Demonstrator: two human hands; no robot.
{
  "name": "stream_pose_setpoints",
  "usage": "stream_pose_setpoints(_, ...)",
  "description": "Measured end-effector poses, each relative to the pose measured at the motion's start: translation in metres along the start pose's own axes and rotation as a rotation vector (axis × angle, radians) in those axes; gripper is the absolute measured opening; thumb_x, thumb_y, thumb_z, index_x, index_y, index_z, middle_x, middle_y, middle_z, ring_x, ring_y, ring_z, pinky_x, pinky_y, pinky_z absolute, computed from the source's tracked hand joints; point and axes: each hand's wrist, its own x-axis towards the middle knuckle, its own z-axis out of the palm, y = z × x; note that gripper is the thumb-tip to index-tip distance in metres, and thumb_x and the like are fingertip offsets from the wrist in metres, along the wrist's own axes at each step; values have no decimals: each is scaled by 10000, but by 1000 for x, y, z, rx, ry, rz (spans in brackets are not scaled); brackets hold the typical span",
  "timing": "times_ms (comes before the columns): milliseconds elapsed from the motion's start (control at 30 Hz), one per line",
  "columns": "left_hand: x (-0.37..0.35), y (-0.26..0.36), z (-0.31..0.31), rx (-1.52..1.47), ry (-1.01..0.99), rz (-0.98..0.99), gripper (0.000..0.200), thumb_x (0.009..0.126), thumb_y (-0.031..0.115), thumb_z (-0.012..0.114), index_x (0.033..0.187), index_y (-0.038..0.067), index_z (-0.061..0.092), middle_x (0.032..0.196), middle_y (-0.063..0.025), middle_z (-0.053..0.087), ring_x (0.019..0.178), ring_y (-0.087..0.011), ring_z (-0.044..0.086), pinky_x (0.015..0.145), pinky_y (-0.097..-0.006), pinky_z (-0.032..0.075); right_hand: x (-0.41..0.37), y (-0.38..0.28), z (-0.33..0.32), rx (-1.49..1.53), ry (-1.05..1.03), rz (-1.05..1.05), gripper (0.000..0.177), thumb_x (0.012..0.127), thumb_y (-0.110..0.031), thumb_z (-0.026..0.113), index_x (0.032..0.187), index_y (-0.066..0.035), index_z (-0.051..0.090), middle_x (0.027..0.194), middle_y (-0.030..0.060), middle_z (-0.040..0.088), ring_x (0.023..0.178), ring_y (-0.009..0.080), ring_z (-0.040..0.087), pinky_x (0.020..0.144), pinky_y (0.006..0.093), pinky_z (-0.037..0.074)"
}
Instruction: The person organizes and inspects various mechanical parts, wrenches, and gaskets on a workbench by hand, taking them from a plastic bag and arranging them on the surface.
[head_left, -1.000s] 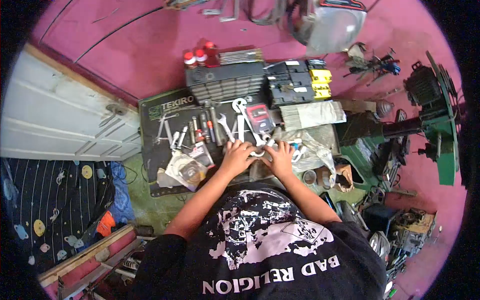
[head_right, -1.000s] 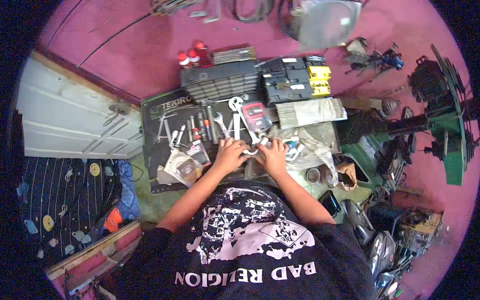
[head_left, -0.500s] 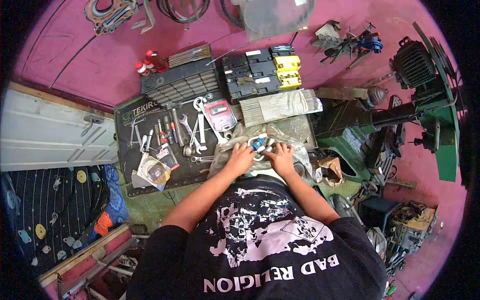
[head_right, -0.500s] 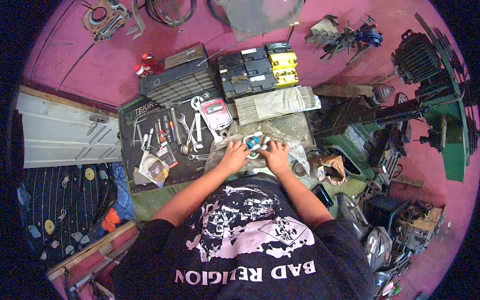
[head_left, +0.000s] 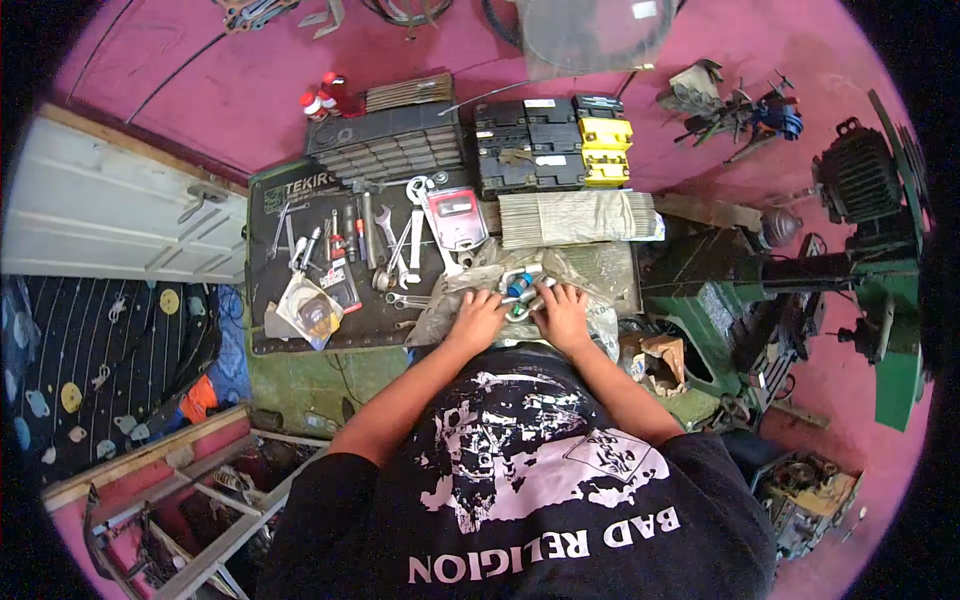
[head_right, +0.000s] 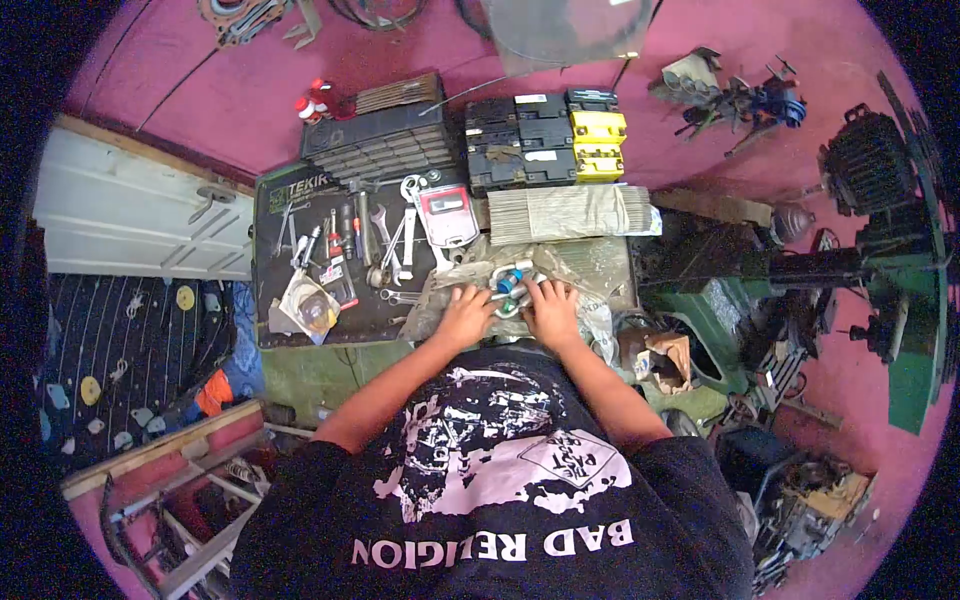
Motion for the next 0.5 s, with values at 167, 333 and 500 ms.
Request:
stream_pose_setpoints(167, -14, -7, -18, -74, 43, -9, 286, 860, 208, 632, 1115, 104, 708, 1010, -51, 591, 1048, -238, 522, 899, -423, 386, 6, -18, -4, -15, -32, 113, 628, 772, -290, 741, 1339, -147, 514, 1166, 150, 537, 1156, 348, 462, 976, 542, 321)
stream_pose_setpoints(333, -28, -19, -69, -87, 183, -85, 239, 881, 219, 630, 1086, 122, 706, 1017, -57, 592, 1033, -253, 527, 898, -417, 401, 26, -46, -12, 45, 129, 62, 541, 762, -243, 716, 1261, -124, 542, 1177, 162, 518, 1141, 366, 455, 991, 552, 304)
stream_pose_setpoints(500, -56, -71, -89, -73, 361, -400, 259, 833, 221, 694, 1066, 107, 700, 1077, -88, 604, 1055, -296, 535, 888, -455, 415, 63, -99, -1, 142, 85, -110, 517, 776, -200, 696, 1272, -155, 557, 1263, 109, 531, 1206, 345, 446, 1013, 558, 295)
